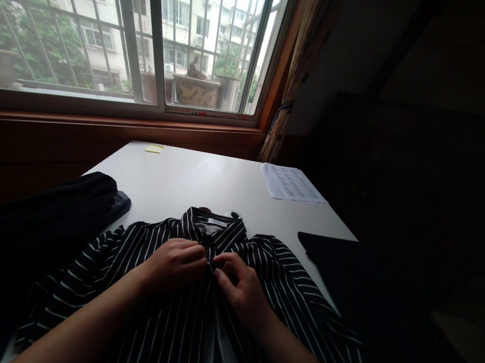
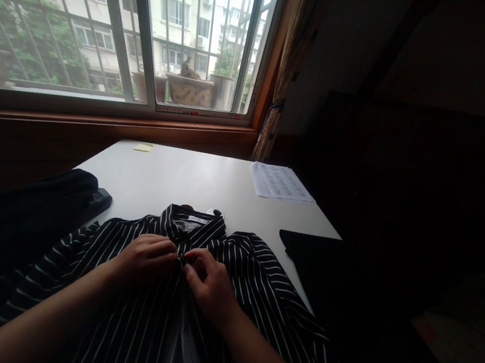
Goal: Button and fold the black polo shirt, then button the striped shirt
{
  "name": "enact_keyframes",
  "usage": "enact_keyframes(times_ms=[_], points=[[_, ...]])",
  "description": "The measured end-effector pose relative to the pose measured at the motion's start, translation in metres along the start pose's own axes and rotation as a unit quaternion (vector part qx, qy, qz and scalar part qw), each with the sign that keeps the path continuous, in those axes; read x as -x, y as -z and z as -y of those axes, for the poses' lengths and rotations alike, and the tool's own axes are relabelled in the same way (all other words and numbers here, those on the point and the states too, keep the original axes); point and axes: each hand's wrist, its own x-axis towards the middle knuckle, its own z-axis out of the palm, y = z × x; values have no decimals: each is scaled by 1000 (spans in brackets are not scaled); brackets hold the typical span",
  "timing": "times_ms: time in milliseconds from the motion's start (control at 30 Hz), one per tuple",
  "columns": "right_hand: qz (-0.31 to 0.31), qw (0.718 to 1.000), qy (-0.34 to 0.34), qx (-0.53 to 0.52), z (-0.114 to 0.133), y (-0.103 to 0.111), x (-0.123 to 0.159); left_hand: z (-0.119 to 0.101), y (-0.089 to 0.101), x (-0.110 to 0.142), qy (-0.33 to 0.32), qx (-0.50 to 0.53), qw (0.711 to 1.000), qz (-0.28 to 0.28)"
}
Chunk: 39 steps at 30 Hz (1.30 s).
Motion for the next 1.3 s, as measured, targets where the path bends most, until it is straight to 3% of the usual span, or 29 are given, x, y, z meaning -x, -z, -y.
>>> enact_keyframes(times_ms=[767,1100,1300], points=[[-10,1000,-10,17,4,2,-2,1,-1,1,2,13,1000,-24],[-5,999,-37,37,3,1,-3,10,-4,9,38,73,996,36],[-17,997,-36,68,2,-2,-2,24,-3,14,105,91,986,87]])
